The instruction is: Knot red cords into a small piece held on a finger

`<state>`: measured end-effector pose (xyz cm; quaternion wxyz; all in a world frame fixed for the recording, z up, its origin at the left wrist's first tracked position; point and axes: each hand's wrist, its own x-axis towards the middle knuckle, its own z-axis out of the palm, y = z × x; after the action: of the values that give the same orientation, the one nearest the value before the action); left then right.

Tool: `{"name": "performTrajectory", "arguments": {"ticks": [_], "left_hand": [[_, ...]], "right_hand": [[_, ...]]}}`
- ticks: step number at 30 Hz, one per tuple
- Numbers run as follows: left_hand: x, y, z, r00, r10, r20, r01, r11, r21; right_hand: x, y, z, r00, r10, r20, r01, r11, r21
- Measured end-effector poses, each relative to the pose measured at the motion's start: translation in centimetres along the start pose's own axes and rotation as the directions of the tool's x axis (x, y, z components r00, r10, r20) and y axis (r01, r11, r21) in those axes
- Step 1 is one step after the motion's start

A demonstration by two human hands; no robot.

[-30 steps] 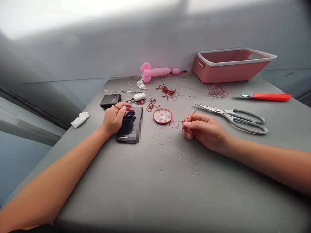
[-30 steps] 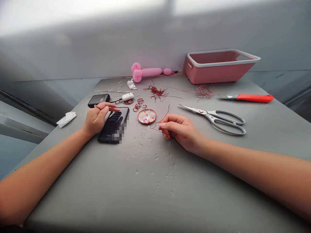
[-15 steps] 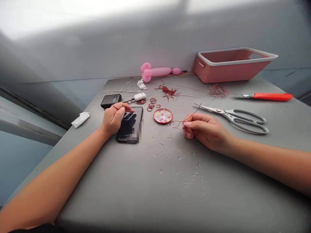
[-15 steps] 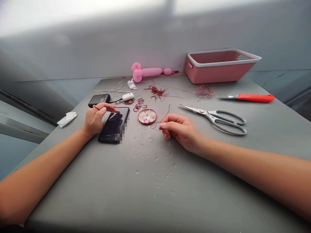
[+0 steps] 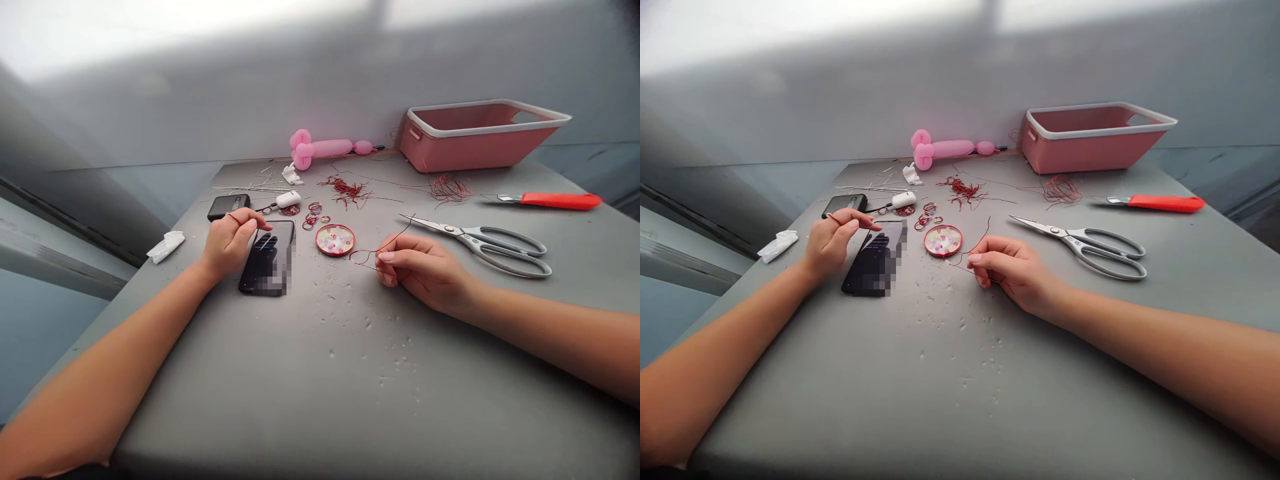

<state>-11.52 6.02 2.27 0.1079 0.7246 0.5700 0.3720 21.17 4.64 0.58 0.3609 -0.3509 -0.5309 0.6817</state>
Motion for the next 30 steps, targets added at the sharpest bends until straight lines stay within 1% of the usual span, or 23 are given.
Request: {"name": "performTrajectory", "arguments": {"ticks": [1,3,5,8,10,13,17,19,21,23,27,30], "left_hand": [[0.1,0.2,-0.6,0.998,-0.014,0.053,0.013,1.0,0.018],[0.2,0.5,-1.6,0.988,-0.021,0.151,0.027,0.999,-0.032],[0.2,0.8,-2.3,0.976,0.022,0.217,-0.009,0.998,-0.063],[0.1,1.1,-2.4,0.959,0.064,0.277,-0.063,0.998,-0.012],[0.0,1.1,-2.2,0.954,0.075,0.289,-0.088,0.996,0.031],[0.1,0.9,-1.9,0.956,0.097,0.277,-0.115,0.992,0.048],[0.1,0.6,-1.8,0.957,0.09,0.276,-0.108,0.993,0.051],[0.0,0.7,-1.7,0.968,0.092,0.235,-0.098,0.995,0.012],[-0.2,0.8,-1.7,0.98,0.099,0.171,-0.089,0.994,-0.064],[-0.3,1.0,-1.7,0.982,0.113,0.152,-0.094,0.988,-0.124],[-0.5,1.4,-1.6,0.953,0.188,0.238,-0.152,0.975,-0.16],[-0.6,1.6,-1.5,0.943,0.179,0.281,-0.134,0.976,-0.171]], "right_hand": [[0.0,0.0,0.0,1.0,0.002,0.0,-0.002,1.0,0.001],[0.0,0.0,0.0,1.0,0.001,-0.002,-0.001,1.0,-0.003],[0.0,0.0,0.0,1.0,-0.002,-0.001,0.002,1.0,-0.01],[0.0,-0.1,0.1,1.0,-0.001,-0.005,0.001,1.0,-0.02],[0.0,-0.1,0.2,1.0,0.0,-0.009,0.0,1.0,-0.024],[0.0,-0.1,0.2,1.0,0.006,-0.008,-0.007,1.0,-0.027],[0.0,-0.1,0.2,1.0,0.004,-0.007,-0.004,1.0,-0.03],[0.0,-0.1,0.1,1.0,-0.001,-0.006,0.001,1.0,-0.03],[0.0,-0.1,0.0,1.0,-0.001,-0.008,0.001,1.0,-0.025],[0.0,-0.1,0.0,1.0,0.002,-0.013,-0.002,1.0,-0.018],[0.0,-0.1,0.1,1.0,-0.001,-0.014,0.001,1.0,-0.012],[0.0,-0.1,0.1,1.0,-0.005,-0.015,0.004,1.0,-0.018]]}}
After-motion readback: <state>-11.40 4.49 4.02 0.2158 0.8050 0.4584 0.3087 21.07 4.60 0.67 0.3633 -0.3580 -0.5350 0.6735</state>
